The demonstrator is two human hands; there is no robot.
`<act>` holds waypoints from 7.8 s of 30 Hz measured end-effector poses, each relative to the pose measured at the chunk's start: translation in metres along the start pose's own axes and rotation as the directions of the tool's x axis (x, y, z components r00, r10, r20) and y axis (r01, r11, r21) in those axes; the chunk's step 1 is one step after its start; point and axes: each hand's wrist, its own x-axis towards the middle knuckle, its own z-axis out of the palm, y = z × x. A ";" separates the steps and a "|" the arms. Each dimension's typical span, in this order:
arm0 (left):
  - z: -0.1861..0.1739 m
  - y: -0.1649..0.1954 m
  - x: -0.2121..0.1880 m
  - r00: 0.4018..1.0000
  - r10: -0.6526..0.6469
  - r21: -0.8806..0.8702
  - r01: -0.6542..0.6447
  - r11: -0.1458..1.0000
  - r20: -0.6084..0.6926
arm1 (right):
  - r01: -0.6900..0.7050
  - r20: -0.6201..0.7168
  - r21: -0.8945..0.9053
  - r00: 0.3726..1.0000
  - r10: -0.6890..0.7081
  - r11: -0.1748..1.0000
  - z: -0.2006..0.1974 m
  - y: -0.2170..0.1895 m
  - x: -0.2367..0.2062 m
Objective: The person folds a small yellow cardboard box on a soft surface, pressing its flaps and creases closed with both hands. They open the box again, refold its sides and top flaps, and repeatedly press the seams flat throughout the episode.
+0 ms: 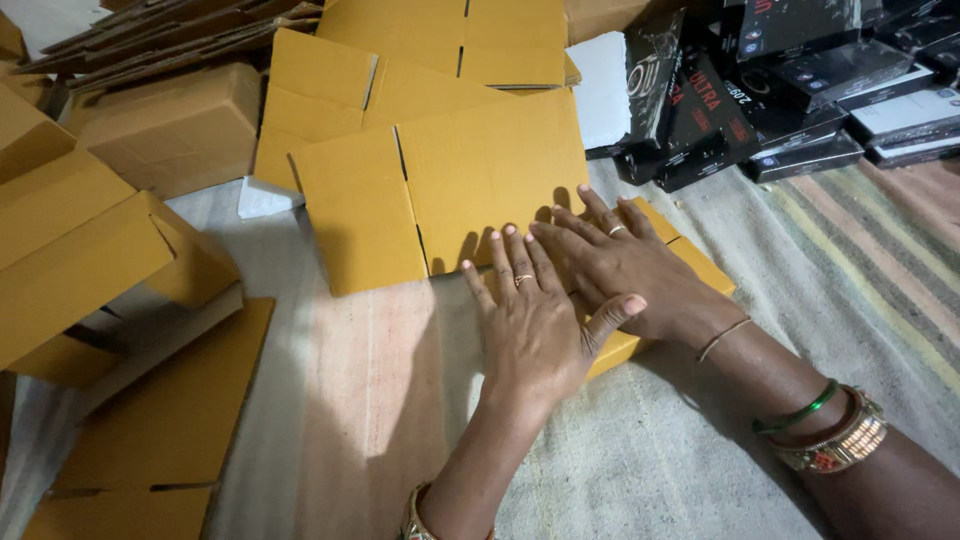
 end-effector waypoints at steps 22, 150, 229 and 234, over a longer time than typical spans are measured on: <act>-0.013 -0.014 -0.001 0.972 -0.227 -0.206 0.234 0.950 0.056 | -0.643 0.107 0.021 0.762 0.638 0.765 -0.013 0.053 -0.012; 0.011 -0.054 -0.015 0.920 -0.293 -0.937 0.166 -0.308 0.259 | 0.157 -0.256 -0.116 0.949 -0.182 0.981 -0.002 -0.036 0.019; -0.008 -0.014 -0.043 0.920 0.155 -0.332 -0.282 0.900 -0.361 | 0.194 -0.438 0.153 0.893 -0.109 0.969 -0.078 -0.037 -0.030; -0.018 -0.011 -0.041 0.839 0.268 -0.254 -0.422 0.870 -0.474 | -0.272 -0.089 0.126 0.955 0.284 0.954 -0.086 0.016 -0.026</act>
